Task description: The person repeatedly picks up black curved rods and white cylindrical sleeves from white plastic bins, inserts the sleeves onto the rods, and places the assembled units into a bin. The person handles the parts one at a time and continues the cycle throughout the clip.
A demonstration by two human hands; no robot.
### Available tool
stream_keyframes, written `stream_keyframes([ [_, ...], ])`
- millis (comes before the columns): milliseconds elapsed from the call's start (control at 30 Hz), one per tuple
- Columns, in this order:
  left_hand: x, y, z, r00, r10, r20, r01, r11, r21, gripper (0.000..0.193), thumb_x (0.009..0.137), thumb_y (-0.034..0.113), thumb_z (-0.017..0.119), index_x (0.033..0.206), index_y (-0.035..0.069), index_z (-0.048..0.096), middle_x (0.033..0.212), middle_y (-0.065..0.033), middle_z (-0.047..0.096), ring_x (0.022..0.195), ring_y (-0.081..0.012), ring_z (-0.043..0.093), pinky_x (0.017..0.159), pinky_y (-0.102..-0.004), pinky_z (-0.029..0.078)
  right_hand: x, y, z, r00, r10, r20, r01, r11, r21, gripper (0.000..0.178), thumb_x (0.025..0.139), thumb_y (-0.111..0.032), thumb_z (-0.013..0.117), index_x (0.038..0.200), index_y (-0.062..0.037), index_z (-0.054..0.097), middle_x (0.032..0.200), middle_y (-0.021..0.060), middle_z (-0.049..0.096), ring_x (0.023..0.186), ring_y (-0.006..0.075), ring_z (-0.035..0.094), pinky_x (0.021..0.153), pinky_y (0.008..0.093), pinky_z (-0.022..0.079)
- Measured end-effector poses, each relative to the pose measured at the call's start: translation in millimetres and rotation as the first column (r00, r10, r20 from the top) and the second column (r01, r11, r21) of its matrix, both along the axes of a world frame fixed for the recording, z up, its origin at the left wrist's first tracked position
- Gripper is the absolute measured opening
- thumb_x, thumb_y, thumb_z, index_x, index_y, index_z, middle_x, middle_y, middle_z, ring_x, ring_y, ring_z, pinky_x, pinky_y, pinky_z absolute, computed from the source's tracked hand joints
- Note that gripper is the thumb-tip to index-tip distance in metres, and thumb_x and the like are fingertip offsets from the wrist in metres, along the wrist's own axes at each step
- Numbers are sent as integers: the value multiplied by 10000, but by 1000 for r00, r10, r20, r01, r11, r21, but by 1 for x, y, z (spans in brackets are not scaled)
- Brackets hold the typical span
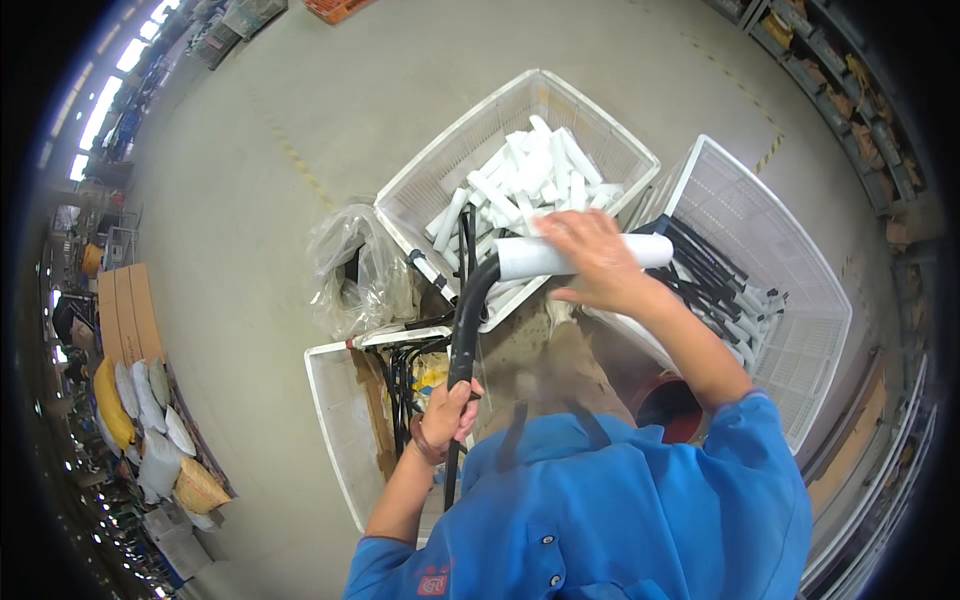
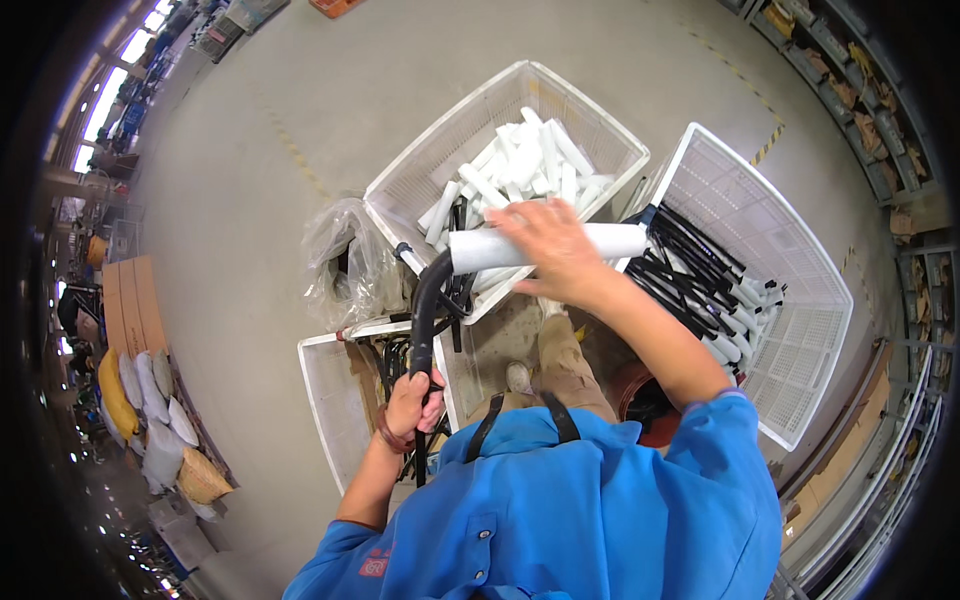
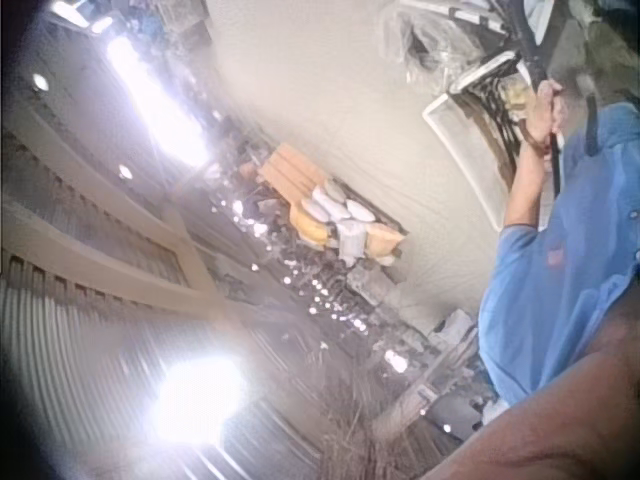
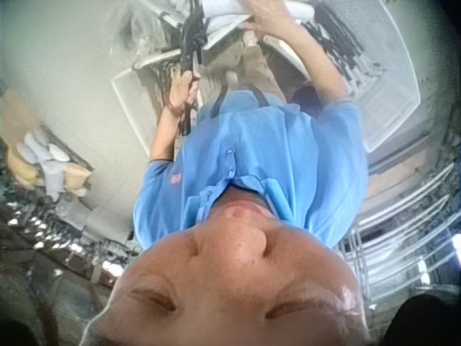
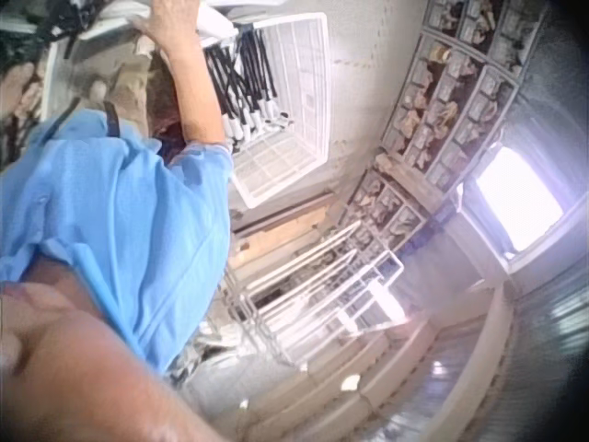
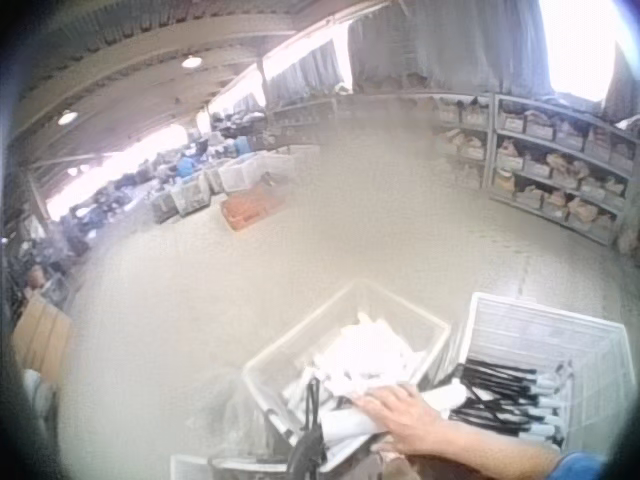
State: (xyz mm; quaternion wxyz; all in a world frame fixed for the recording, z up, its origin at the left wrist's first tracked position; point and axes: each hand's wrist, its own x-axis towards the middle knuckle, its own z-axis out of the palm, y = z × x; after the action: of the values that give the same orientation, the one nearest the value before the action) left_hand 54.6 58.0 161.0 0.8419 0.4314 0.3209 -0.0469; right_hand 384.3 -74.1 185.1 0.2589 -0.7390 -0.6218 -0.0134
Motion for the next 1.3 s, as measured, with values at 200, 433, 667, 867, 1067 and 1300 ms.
stream_keyframes([
  [200,-29,-50,63,999,-39,29,43,988,-150,226,1009,270,517,956,51,520,533,1,442,333,-76,381,314,-233,334,-8,-77,26,977,-209,35,211,977,-41,614,636,-144,771,1212,-105,560,1012,133,649,904,332,643,805,421,508],
  [433,-18,-105,99,984,-172,-50,179,949,259,184,934,214,641,898,73,529,515,20,469,343,-70,408,322,-232,333,-14,-84,95,971,42,-236,-83,982,-167,537,639,-94,754,1151,-85,593,1031,167,681,994,357,653,864,413,522],
  [667,-2,-128,113,988,-156,14,149,963,222,209,883,176,709,894,60,535,519,21,487,356,-64,434,318,-232,329,-33,-93,145,990,-47,133,62,991,-115,448,648,-90,732,1064,-80,567,968,134,671,954,340,643,818,437,499],
  [867,15,-146,112,968,-247,45,229,943,243,222,872,188,725,845,60,546,544,25,499,365,-57,425,329,-226,314,-76,-79,162,674,292,678,-399,917,1,113,750,-127,652,818,-85,571,735,34,612,739,218,664,723,349,506],
  [1067,25,-146,104,945,-289,153,274,955,110,221,850,175,755,846,47,575,532,20,496,362,-58,417,326,-223,307,-94,-87,145,601,373,707,-432,896,-106,90,749,-178,621,741,-103,572,693,16,587,705,182,646,689,301,479],
  [1300,29,-131,81,924,-322,203,338,940,-46,221,860,115,722,933,59,521,492,27,415,313,-80,365,309,-233,267,-126,-81,106,635,405,658,-425,894,-141,97,735,-246,644,788,-176,604,791,-26,591,808,150,626,767,298,425],
])
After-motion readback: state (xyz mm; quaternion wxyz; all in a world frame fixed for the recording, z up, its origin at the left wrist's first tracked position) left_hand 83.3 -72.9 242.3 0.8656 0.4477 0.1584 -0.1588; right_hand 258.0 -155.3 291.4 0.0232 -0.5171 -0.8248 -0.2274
